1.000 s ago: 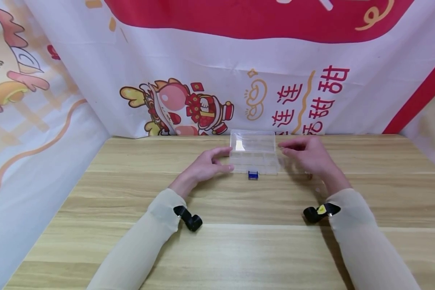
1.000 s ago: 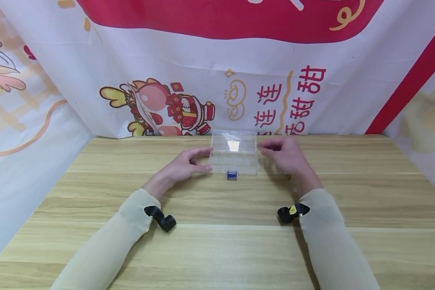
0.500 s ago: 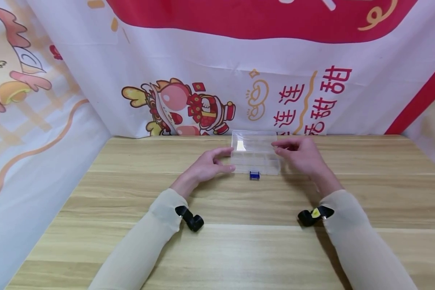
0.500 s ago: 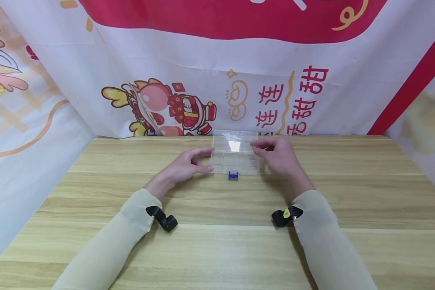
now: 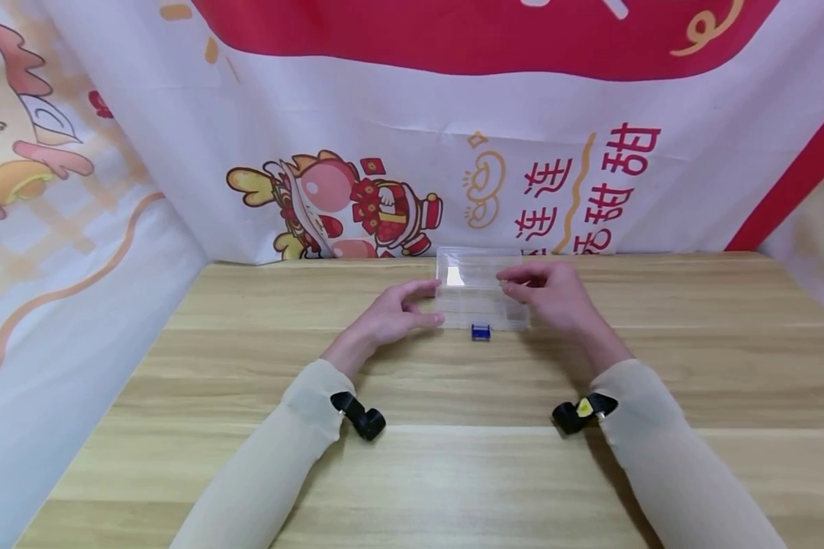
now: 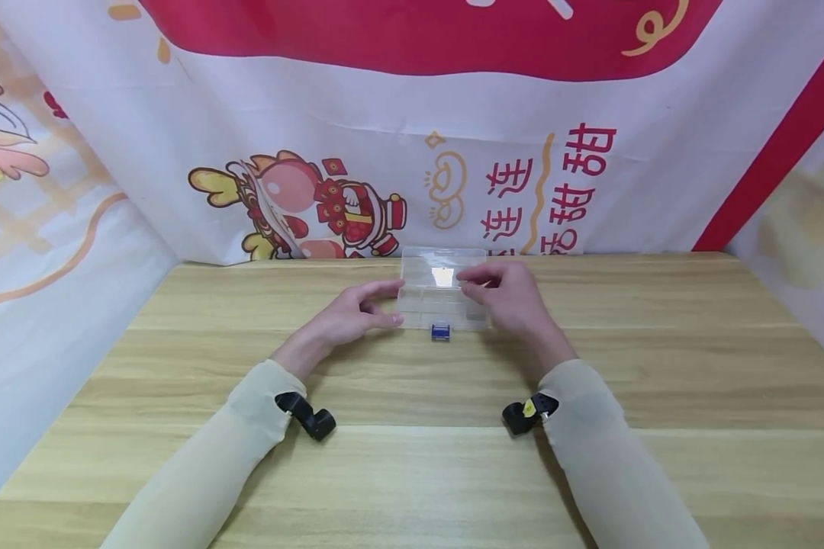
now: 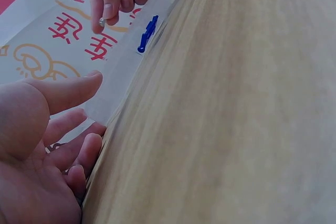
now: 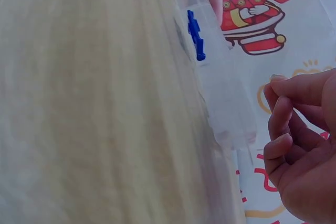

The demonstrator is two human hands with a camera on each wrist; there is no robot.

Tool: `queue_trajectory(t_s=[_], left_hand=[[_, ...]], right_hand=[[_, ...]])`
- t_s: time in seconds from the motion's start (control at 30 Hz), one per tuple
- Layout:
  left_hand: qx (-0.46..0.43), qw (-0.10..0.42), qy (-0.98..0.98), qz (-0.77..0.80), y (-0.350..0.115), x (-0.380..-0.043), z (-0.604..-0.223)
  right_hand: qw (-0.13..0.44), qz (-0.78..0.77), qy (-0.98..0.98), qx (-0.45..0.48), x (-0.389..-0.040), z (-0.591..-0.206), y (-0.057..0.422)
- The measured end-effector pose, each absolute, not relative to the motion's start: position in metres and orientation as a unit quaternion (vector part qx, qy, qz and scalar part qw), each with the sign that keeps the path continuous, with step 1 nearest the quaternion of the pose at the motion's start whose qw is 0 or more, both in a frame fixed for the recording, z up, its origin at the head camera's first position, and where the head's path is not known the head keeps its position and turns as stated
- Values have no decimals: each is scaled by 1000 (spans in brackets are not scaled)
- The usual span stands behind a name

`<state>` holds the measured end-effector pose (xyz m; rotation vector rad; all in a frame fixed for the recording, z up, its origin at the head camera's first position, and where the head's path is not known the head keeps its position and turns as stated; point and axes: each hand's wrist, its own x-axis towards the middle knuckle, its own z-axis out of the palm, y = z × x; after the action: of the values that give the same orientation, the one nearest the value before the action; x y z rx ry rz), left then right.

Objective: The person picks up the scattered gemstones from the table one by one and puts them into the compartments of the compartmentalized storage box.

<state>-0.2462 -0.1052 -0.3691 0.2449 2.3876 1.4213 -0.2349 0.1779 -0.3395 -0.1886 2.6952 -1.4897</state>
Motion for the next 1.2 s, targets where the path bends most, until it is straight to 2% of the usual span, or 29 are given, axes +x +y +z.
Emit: queue_trajectory(t_s=[1.2], left_hand=[[90,176,844,499,-106,-247,-367]], right_hand=[[61,-458,886,-47,-238,-345,167]])
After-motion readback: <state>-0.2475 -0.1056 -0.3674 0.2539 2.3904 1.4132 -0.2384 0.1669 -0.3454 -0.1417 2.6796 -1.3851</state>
